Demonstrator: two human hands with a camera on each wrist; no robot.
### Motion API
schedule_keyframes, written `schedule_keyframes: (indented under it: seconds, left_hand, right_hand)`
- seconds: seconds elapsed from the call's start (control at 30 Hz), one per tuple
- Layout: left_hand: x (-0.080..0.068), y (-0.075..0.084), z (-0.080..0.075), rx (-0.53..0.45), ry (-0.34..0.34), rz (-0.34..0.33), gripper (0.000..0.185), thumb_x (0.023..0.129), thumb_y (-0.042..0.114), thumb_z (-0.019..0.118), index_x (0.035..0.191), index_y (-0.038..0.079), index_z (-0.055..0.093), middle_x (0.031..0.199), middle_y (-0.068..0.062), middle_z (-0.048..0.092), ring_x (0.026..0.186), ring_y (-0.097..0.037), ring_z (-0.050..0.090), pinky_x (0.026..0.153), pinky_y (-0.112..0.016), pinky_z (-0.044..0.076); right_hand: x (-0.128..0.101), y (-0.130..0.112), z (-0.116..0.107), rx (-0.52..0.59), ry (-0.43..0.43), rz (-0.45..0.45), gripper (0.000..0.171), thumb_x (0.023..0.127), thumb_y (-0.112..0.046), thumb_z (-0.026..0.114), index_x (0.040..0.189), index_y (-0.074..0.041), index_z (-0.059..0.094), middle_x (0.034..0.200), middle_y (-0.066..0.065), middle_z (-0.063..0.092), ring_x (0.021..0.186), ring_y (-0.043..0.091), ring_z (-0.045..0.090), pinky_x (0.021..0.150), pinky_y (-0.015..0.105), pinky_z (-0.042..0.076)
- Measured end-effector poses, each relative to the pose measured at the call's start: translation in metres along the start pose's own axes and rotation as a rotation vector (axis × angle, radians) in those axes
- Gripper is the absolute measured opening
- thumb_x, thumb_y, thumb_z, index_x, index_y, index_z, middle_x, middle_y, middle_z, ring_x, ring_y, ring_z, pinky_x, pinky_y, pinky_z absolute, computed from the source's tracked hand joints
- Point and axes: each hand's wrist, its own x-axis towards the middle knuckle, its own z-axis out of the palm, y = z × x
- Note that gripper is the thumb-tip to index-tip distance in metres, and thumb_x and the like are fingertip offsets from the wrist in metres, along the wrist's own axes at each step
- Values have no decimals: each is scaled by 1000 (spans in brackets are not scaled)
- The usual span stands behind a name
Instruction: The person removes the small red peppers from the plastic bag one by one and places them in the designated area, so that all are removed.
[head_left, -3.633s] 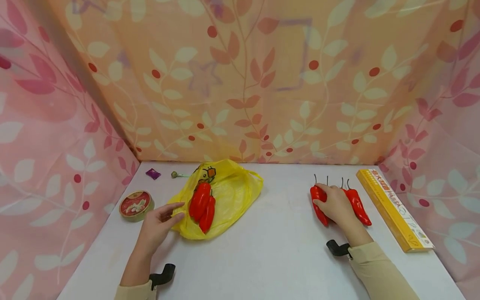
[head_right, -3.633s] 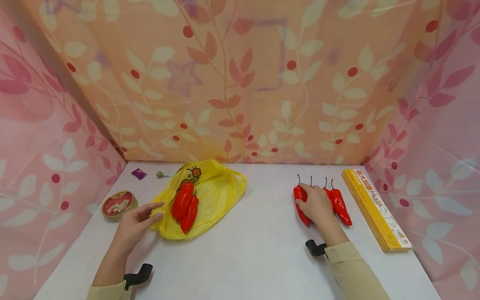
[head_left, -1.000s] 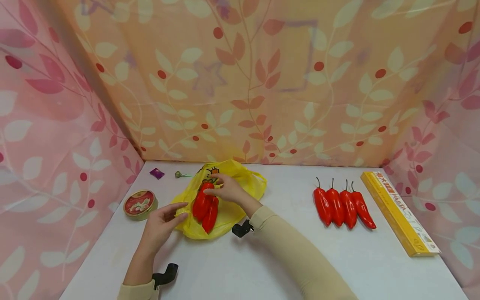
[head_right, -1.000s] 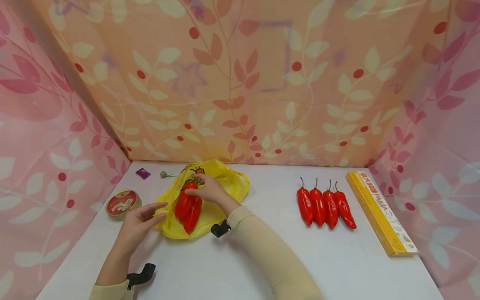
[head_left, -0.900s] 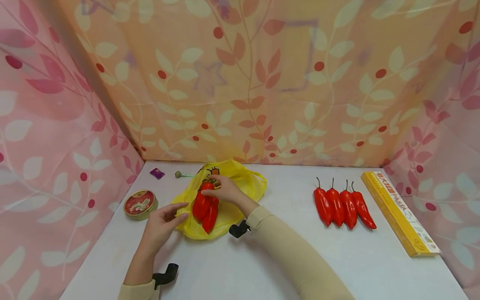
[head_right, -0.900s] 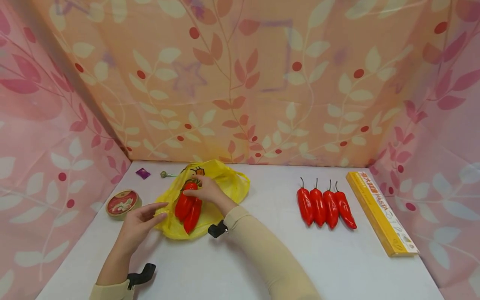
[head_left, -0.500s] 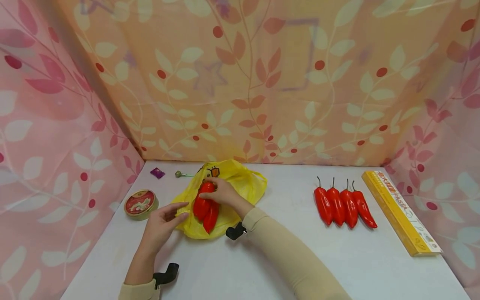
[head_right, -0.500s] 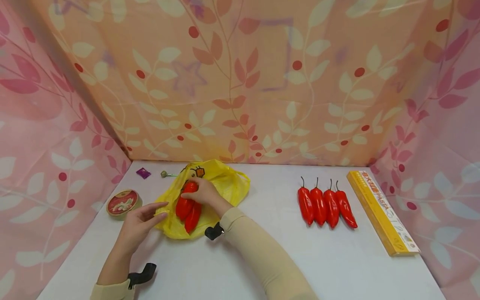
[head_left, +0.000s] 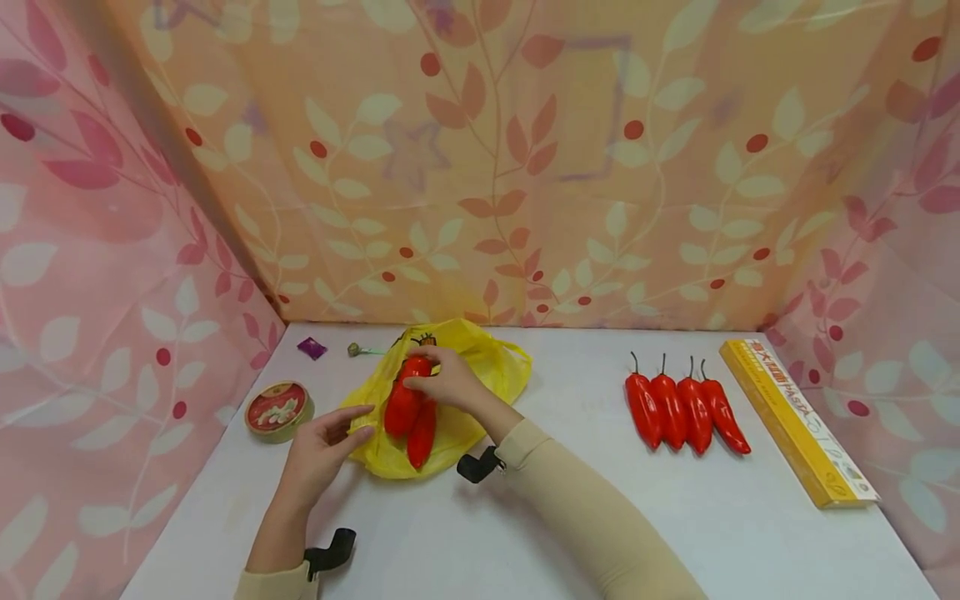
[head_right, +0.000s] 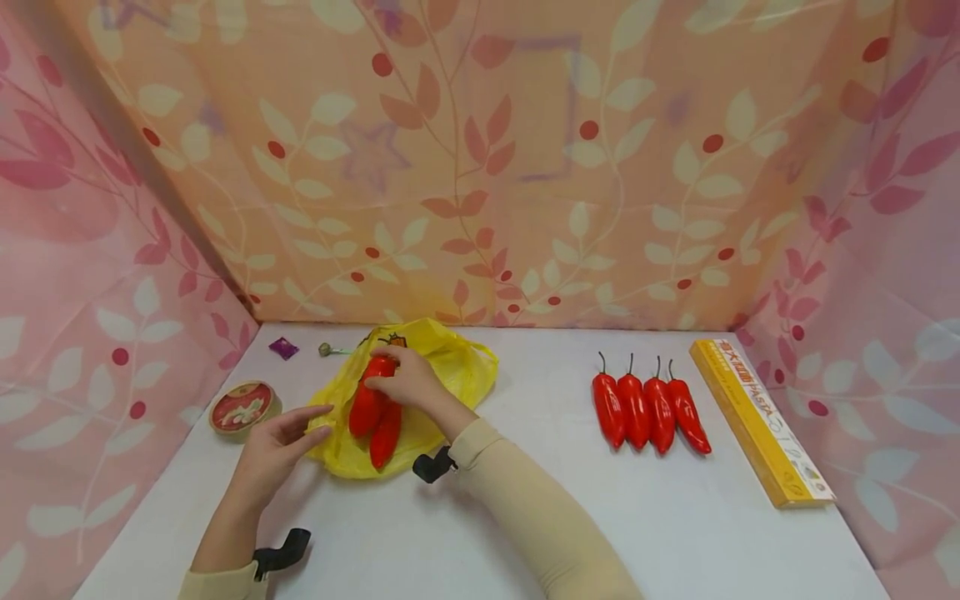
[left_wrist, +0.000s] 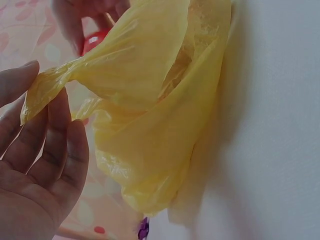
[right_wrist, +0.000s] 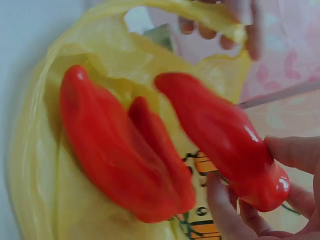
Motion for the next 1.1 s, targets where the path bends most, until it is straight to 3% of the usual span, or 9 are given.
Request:
schedule_keyframes:
  seconds: [0.23,0.5,0.67,0.83,0.9,1.1]
  left_hand:
    - [0,1,0,-8,-4,-16,51,90,46,73,135,21,66,151,-8,52,136,-30,49,111,-45,46]
    - [1,-1,1,-10,4,3,47,92,41,74,132,19,68,150,-9,53,139,-31,48,110,-45,44]
    - [1,-1,2,-5,3,-2,46,92,40,74,132,19,68,150,-9,53,137,-32,49,111,-47,43]
    - [0,0,2,16,-5,-12,48,92,43,73,134,20,67,150,-10,53,135,-31,50,111,-48,45]
    - [0,0,2,22,-6,-14,49,92,43,73,134,20,67,150,-10,53,134,-31,50,111,-47,46]
    - [0,0,2,24,-5,-14,49,92,43,73,135,20,67,149,-10,54,134,-30,50,111,-47,45]
  right_hand:
    - [-24,-5,-23,47,-16,-90,40,94,-22,70,134,-26,64,132,7,60,99,27,65,79,40,62]
    - [-50,1,-48,45,11,-150,41,98,-25,65,139,-31,60,138,2,60,119,25,60,98,40,56]
    - [-65,5,-63,182,14,-73,37,103,-23,58,139,-24,59,138,6,57,120,27,58,95,42,58]
    - [-77,9,-74,166,46,-19,52,90,-34,76,138,-27,58,136,8,53,114,29,58,83,39,61]
    - [-81,12,-78,141,64,-11,55,85,-32,81,135,-32,59,135,8,54,110,29,59,79,37,62]
    - [-90,20,-89,145,114,-38,44,98,-21,63,141,-27,57,124,13,64,93,32,67,74,35,62]
